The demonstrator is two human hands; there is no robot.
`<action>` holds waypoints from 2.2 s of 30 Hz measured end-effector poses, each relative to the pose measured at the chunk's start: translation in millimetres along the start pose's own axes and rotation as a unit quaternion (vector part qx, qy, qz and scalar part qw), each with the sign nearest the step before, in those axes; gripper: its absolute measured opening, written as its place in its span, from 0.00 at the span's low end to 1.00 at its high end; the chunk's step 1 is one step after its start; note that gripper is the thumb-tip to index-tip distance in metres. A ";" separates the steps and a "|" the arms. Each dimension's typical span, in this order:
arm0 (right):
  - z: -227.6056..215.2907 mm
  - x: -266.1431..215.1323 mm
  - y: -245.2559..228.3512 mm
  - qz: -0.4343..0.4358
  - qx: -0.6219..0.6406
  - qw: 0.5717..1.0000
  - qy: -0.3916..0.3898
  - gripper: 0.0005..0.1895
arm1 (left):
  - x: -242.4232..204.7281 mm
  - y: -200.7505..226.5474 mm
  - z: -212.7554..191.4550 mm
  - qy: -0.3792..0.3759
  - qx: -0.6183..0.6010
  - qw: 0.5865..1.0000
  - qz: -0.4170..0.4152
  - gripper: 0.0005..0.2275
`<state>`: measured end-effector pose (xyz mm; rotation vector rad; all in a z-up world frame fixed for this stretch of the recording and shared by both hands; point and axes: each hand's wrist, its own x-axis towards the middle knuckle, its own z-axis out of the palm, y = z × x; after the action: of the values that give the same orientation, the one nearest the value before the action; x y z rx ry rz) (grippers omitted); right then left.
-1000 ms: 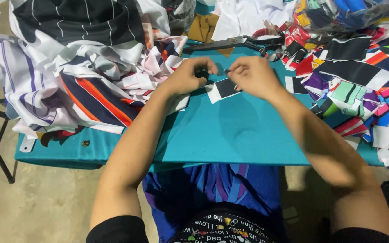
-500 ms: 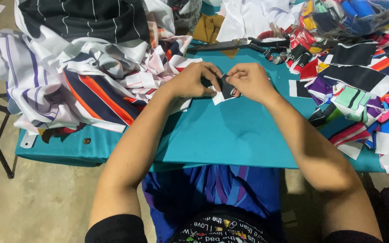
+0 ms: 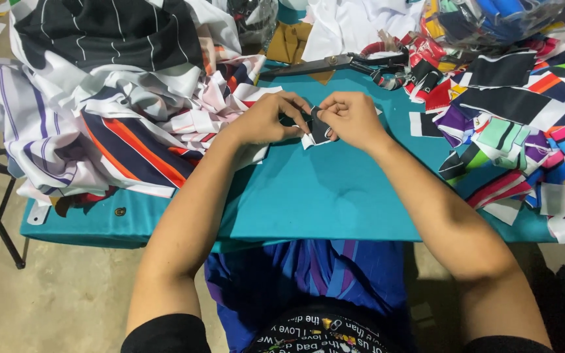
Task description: Folding and organizing small scraps of patterned fabric on a work surface.
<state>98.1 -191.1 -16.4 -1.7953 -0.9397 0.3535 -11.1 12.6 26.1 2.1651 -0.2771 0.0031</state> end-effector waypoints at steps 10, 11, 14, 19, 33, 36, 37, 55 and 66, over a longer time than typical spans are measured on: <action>1.4 1.1 3.0 0.005 0.004 1.000 -0.001 0.08 | 1.1 1.0 -0.7 -0.016 -0.014 0.999 -0.033 0.06; 1.8 0.9 3.6 0.002 0.007 1.000 0.000 0.08 | 0.8 2.7 -1.1 -0.017 -0.014 0.999 -0.035 0.06; 2.6 0.8 5.0 -0.002 0.009 1.000 0.004 0.08 | -0.3 3.3 -1.9 -0.019 -0.022 0.999 -0.032 0.06; 4.9 -1.6 0.6 -0.008 -0.003 1.000 0.022 0.07 | -1.0 -0.2 -2.3 -0.023 -0.027 0.999 -0.026 0.05; 12.4 -9.2 -18.6 0.002 0.031 0.999 -0.028 0.07 | -0.1 1.5 2.5 0.048 -0.011 0.998 -0.035 0.06; 13.1 -8.0 -13.8 -0.001 0.041 0.999 -0.023 0.07 | -1.7 2.5 -0.3 0.041 -0.015 0.998 -0.040 0.08; 12.5 -8.2 -15.4 0.000 0.042 0.999 -0.024 0.07 | -1.0 -0.8 0.9 0.041 -0.015 0.998 -0.041 0.08; -68.7 3.3 -3.6 0.059 -0.276 0.959 0.016 0.13 | 0.8 -9.4 14.2 0.053 0.078 0.995 0.038 0.12; -55.7 4.5 -0.2 -0.074 -0.125 0.988 -0.058 0.09 | 8.1 -21.6 31.6 0.086 0.148 0.983 0.067 0.16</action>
<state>135.6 -224.2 8.2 -1.9316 -1.2377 0.2560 -2.1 -2.8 -8.7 2.4176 -0.3390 0.3266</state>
